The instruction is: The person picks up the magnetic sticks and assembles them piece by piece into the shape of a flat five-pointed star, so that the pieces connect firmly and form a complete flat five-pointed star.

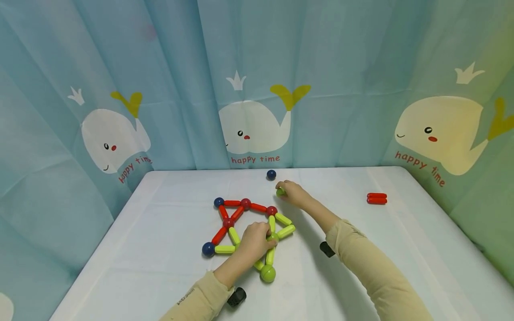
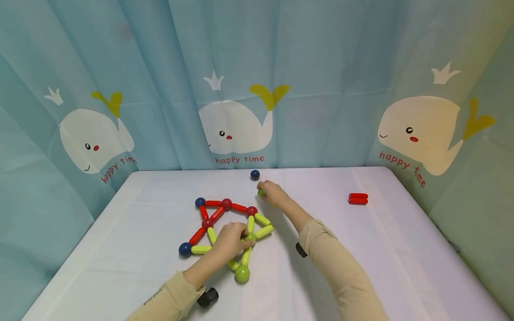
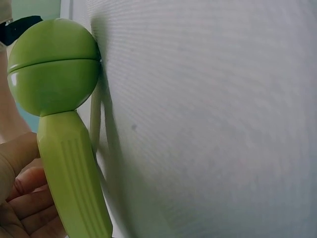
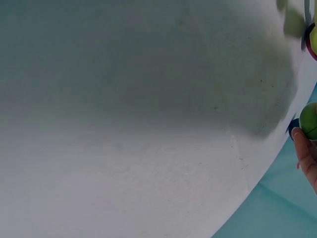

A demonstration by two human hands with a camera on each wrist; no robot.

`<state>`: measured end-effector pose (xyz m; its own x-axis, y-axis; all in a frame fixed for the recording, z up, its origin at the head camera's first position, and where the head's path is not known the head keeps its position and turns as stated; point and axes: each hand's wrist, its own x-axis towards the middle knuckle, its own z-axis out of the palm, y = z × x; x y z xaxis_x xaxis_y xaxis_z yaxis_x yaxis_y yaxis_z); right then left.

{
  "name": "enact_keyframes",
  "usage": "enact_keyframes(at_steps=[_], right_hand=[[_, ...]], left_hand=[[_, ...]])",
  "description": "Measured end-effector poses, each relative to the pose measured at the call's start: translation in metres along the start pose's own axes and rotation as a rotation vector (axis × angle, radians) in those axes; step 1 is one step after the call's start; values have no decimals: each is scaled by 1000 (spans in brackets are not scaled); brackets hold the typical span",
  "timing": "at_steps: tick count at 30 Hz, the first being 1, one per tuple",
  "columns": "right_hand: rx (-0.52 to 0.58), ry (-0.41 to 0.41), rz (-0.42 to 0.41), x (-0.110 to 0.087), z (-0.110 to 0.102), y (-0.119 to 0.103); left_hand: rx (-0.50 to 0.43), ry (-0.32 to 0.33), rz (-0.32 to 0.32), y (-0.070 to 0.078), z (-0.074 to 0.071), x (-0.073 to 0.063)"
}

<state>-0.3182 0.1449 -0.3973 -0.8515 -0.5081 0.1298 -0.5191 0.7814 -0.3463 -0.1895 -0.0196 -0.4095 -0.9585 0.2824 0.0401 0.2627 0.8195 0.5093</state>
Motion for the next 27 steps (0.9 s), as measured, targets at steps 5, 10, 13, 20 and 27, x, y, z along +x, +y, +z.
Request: enact_keyframes(at_steps=[5, 10, 13, 20, 27], right_hand=[[36, 35, -23, -9, -1, 3], [102, 54, -16, -21, -3, 5], [127, 40, -14, -27, -5, 6], [190, -28, 12, -45, -16, 5], [234, -85, 11, -63, -21, 7]], left_hand=[[-3, 2, 11, 2, 0, 0], [-6, -7, -2, 2, 1, -1], [-4, -12, -21, 1, 1, -2], [0, 7, -6, 2, 2, -2], [2, 10, 0, 3, 2, -2]])
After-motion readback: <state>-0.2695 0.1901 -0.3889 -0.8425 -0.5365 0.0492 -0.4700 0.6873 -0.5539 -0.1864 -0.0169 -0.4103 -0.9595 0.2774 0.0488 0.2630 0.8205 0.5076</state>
